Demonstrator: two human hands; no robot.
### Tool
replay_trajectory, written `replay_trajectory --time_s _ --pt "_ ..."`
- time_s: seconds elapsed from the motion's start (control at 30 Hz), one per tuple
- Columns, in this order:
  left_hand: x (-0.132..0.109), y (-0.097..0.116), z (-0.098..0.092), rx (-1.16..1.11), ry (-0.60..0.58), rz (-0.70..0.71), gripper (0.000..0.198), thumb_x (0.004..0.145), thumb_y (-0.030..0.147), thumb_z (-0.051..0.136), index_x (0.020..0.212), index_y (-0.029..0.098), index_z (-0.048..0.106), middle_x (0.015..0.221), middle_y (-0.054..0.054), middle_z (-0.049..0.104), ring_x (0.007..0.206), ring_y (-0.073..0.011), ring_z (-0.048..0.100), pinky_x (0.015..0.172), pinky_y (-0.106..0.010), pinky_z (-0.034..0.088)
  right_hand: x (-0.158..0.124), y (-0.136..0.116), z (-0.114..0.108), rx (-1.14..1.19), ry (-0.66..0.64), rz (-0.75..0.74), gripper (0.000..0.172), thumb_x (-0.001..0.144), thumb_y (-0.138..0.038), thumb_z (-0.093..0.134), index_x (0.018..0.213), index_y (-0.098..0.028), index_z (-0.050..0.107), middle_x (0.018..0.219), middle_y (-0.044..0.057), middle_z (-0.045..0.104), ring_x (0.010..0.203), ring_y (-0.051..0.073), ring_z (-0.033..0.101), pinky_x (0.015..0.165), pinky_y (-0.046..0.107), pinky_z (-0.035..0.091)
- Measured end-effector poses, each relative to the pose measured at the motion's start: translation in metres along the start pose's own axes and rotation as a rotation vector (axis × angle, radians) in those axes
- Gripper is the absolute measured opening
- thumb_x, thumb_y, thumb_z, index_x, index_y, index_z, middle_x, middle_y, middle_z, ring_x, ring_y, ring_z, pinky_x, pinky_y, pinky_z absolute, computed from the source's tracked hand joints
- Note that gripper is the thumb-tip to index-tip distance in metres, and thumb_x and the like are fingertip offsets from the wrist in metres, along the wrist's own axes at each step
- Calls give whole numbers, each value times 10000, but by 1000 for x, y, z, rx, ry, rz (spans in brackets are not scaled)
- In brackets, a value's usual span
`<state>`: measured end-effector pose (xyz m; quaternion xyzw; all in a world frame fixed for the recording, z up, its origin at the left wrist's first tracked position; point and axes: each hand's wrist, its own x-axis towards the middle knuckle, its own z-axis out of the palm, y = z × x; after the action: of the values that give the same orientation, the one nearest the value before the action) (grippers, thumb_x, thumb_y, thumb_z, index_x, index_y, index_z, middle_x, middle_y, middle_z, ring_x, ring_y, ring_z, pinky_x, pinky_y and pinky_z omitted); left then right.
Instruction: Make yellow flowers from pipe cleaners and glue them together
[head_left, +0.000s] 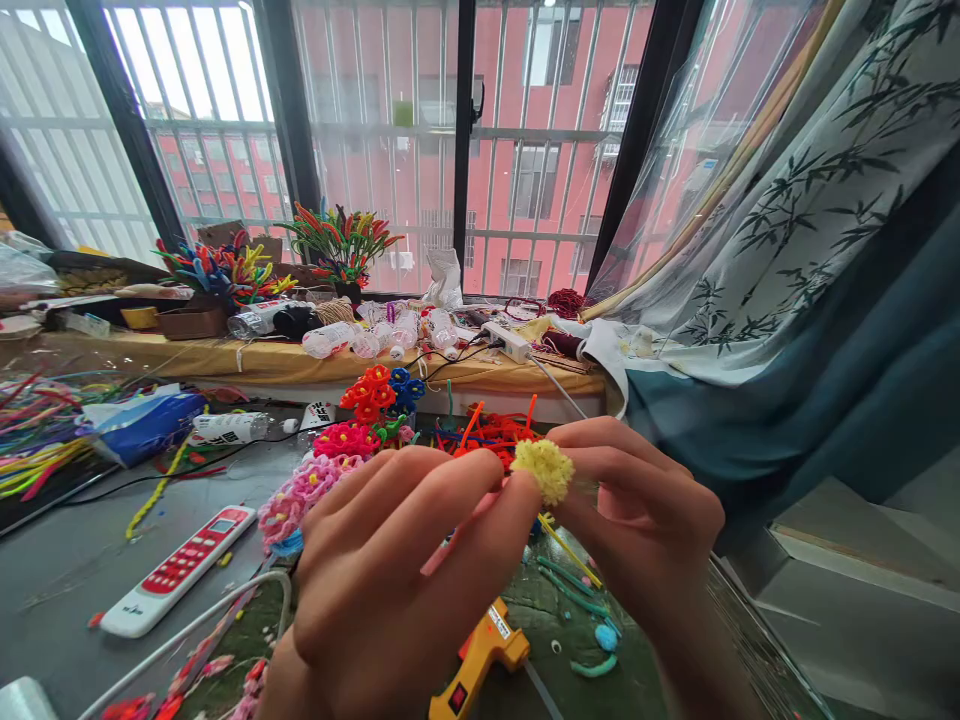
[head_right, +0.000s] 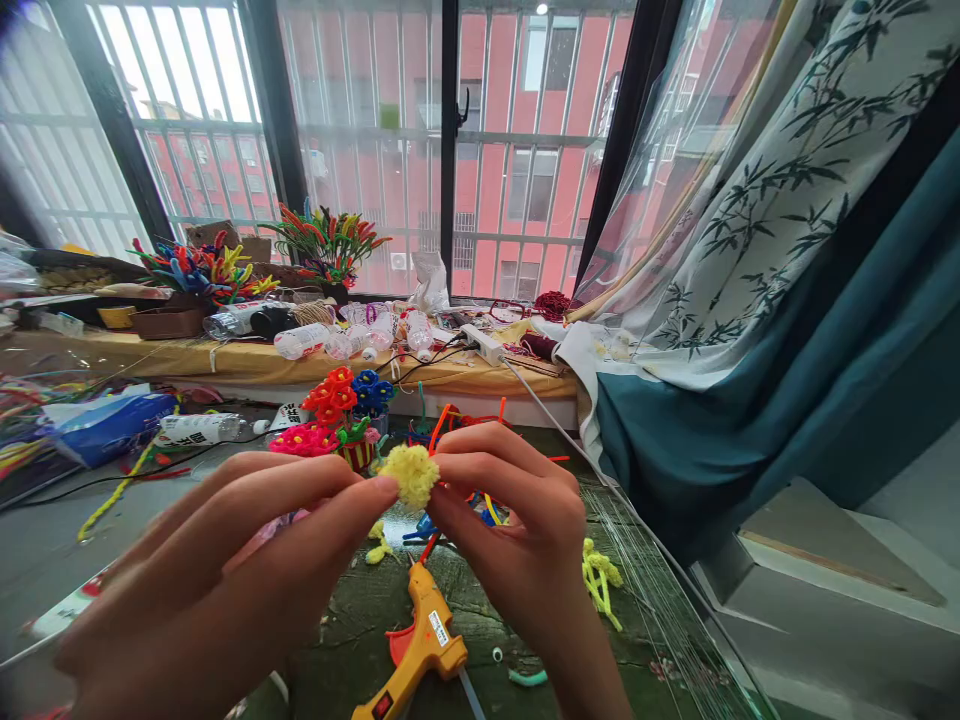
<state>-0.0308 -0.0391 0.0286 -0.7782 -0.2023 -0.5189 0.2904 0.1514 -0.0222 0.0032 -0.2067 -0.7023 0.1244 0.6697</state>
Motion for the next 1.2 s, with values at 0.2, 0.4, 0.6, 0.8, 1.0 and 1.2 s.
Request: replay_trajectory --time_s 0.2,0.4,0.6,0.8,1.0,1.2 --pt "-3 7 -4 11 -32 -58 290 1031 265 429 1004 204 711 859 -33 713 734 -149 649 635 -280 563 0 -6 4 50 9 60 309 789 -10 737 891 -299 774 824 -9 716 666 141 623 559 271 497" --pt "-3 8 -6 30 -69 -85 292 1040 281 418 1018 224 704 868 -22 719 736 -149 653 612 -271 546 0 -6 7 73 17 75 249 794 -23 730 827 -270 739 790 -13 693 696 148 621 591 283 495" --pt "0 9 -4 28 -22 -43 154 978 247 599 1014 130 692 908 -20 717 789 -118 617 689 -263 528 0 -3 8 13 22 21 223 807 -36 724 792 -257 699 773 -16 664 707 151 604 614 294 474" --pt "-2 8 -18 -24 -142 -143 223 975 243 595 1148 128 677 999 -53 727 896 -153 634 726 -286 584 -1 -2 10 -2 2 -17 222 815 -46 713 791 -262 670 808 -9 673 718 161 616 616 295 490" --pt "7 7 -17 -12 -110 -88 131 833 138 757 961 149 729 868 -7 752 719 -116 643 646 -262 569 -3 -5 9 -7 -3 -45 265 833 -11 684 852 -274 680 859 -16 657 746 142 618 640 277 498" --pt "12 19 -1 -5 28 -270 61 889 213 707 833 192 694 763 30 712 641 -94 600 592 -257 522 -4 -10 8 -110 6 -112 301 830 5 674 901 -287 673 880 -19 656 744 137 619 630 265 513"
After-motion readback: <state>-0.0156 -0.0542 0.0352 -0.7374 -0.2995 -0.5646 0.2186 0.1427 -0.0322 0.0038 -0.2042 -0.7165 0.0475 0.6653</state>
